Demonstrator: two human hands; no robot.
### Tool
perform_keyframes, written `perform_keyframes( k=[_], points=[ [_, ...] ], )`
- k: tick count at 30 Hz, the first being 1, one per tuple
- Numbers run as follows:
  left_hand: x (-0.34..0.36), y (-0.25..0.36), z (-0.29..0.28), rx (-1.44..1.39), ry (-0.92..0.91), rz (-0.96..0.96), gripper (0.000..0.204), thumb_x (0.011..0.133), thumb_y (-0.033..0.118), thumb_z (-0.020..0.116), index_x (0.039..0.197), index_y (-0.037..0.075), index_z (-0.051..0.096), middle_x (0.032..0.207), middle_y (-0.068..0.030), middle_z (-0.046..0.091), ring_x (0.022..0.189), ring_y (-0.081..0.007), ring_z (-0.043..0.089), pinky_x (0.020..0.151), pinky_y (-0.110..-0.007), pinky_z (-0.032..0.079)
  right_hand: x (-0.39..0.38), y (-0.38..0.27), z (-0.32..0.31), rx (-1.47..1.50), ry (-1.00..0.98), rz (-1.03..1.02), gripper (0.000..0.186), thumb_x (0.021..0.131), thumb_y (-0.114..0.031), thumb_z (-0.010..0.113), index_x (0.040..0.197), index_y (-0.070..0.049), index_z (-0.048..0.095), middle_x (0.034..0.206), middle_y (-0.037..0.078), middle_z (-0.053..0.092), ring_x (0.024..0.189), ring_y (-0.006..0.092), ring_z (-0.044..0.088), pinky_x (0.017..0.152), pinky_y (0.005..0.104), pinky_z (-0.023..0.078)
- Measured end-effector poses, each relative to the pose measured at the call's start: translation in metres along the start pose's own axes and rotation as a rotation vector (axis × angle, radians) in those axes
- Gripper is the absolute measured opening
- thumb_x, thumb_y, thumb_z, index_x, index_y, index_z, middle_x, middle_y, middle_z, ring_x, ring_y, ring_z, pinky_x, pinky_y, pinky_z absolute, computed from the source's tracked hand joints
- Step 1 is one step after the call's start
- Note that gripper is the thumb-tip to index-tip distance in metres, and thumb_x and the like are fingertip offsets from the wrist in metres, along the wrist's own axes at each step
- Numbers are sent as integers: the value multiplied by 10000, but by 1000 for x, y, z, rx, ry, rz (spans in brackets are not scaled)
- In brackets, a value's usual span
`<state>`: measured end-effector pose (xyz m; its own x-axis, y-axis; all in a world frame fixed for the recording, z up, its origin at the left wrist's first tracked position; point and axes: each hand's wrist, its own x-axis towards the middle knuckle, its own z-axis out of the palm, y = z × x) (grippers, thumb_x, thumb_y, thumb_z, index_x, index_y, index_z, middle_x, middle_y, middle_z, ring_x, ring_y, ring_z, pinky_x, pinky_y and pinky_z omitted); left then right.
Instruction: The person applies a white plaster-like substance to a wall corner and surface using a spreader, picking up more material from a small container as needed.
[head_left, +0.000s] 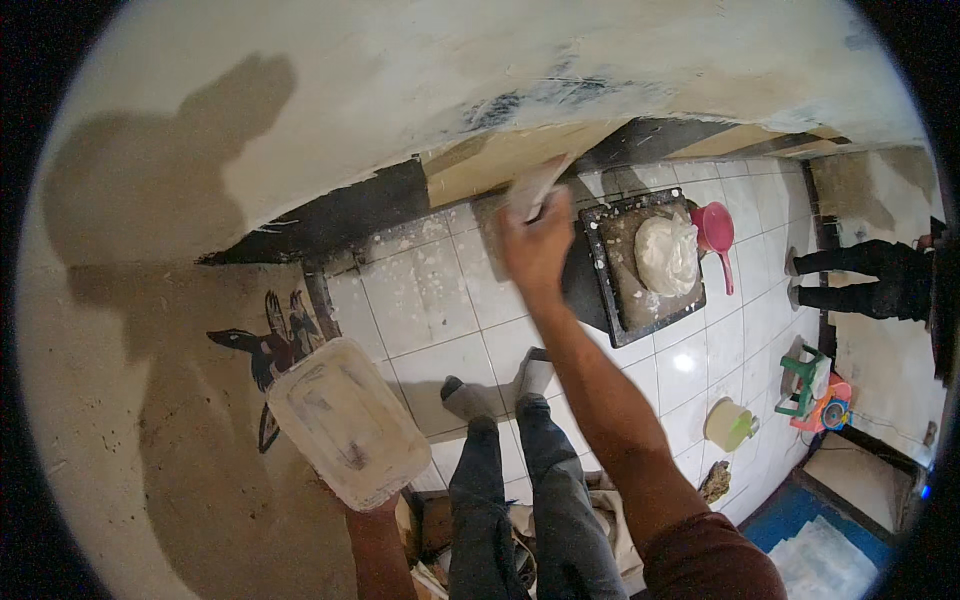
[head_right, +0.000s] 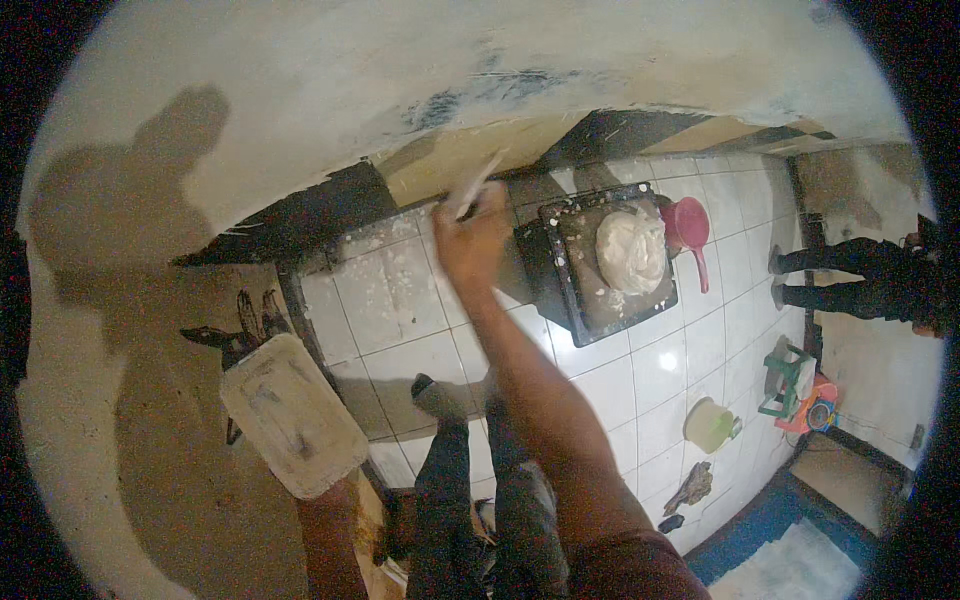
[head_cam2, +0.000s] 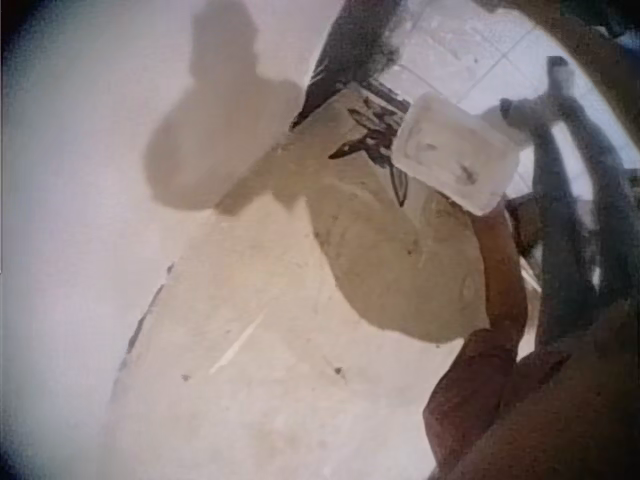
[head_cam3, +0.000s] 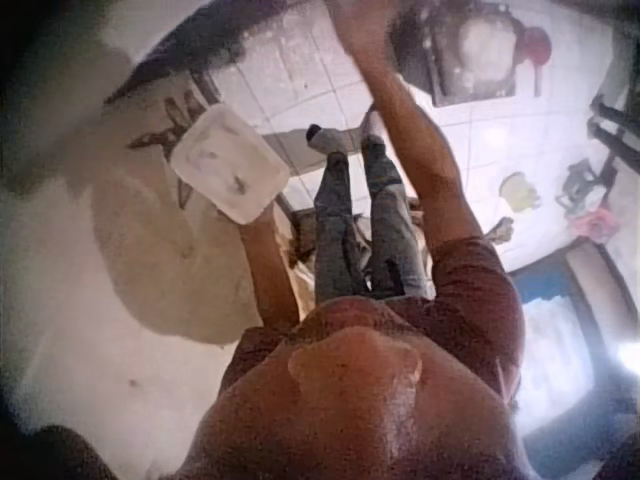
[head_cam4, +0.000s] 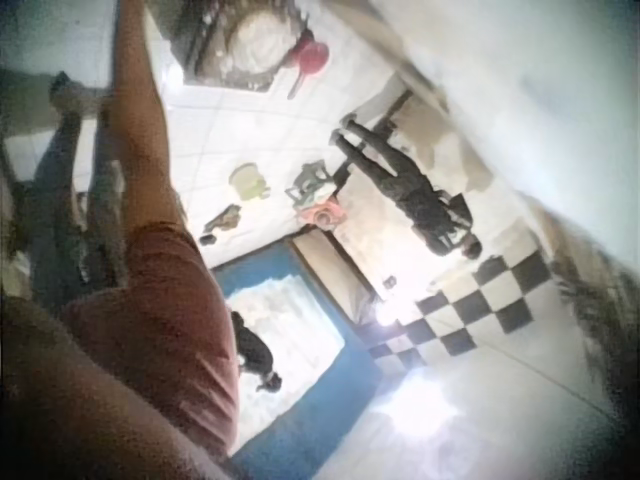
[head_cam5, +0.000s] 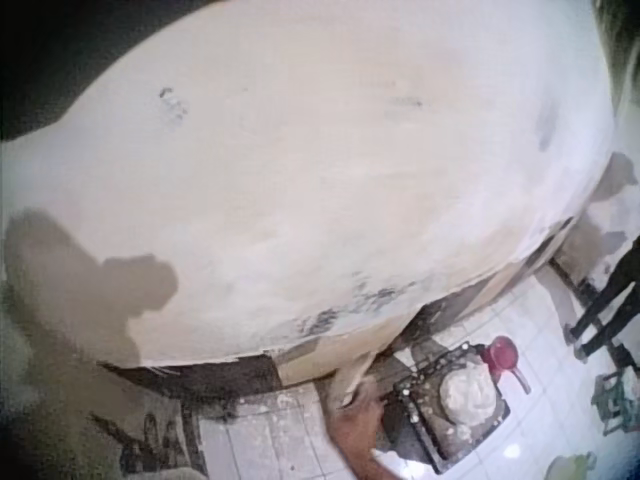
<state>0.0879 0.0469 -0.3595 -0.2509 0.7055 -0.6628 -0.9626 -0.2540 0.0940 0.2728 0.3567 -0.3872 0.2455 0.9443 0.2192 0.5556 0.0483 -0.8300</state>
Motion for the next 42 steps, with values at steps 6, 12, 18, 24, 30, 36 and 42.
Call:
perform_keyframes(
  k=[6, 12, 18, 24, 30, 36, 42],
  points=[
    [-2, 4, -8, -28, 10, 6, 652, 871, 573, 461, 1406, 222, 335, 1448, -46, 351, 1317, -312, 338, 1068, -544, 279, 76, 20, -24, -121, 181, -59, 312, 711, -144, 672, 919, 8, 497, 832, 199, 587, 758, 331, 589, 737, 398, 465],
    [-2, 3, -18, -28, 20, 0, 651, 873, 573, 457, 1407, 222, 333, 1448, -46, 349, 1318, -311, 337, 1069, -543, 278, 52, -15, 50, -244, -26, -173, 493, 711, -176, 715, 1116, -5, 493, 891, 246, 624, 847, 407, 627, 741, 468, 492],
    [-6, 1, -24, -28, 30, 1, 650, 875, 573, 453, 1408, 223, 331, 1449, -46, 348, 1319, -310, 335, 1070, -542, 276, -34, -50, 60, -28, -314, -186, 394, 704, -141, 719, 1008, -25, 497, 766, 211, 608, 748, 397, 630, 691, 460, 492],
    [-11, 3, -26, -45, 28, 8, 648, 877, 573, 449, 1409, 224, 329, 1450, -45, 347, 1320, -309, 334, 1071, -541, 275, 24, -22, -6, -75, -32, -79, 318, 712, -176, 679, 929, 18, 552, 796, 220, 622, 752, 362, 634, 664, 420, 498],
    [-10, -2, -27, -43, 24, -5, 647, 878, 574, 445, 1410, 224, 327, 1451, -45, 345, 1321, -308, 332, 1072, -541, 273, 67, -45, -2, -68, 54, -144, 299, 705, -123, 669, 913, 26, 513, 776, 192, 596, 718, 311, 610, 683, 396, 485],
    [-7, -1, -23, -22, 22, 3, 646, 880, 574, 441, 1411, 225, 325, 1452, -45, 344, 1322, -307, 331, 1073, -540, 272, -22, -90, 64, 28, -406, -191, 605, 751, -191, 669, 1250, 28, 404, 911, 242, 625, 923, 425, 596, 793, 515, 472],
    [-7, -1, -29, -46, 24, 1, 644, 882, 574, 437, 1412, 226, 323, 1452, -44, 342, 1323, -306, 329, 1074, -539, 270, -4, -5, 15, 115, -263, -49, 293, 700, -51, 680, 940, -11, 518, 797, 114, 600, 705, 229, 587, 651, 362, 487]
  ],
)
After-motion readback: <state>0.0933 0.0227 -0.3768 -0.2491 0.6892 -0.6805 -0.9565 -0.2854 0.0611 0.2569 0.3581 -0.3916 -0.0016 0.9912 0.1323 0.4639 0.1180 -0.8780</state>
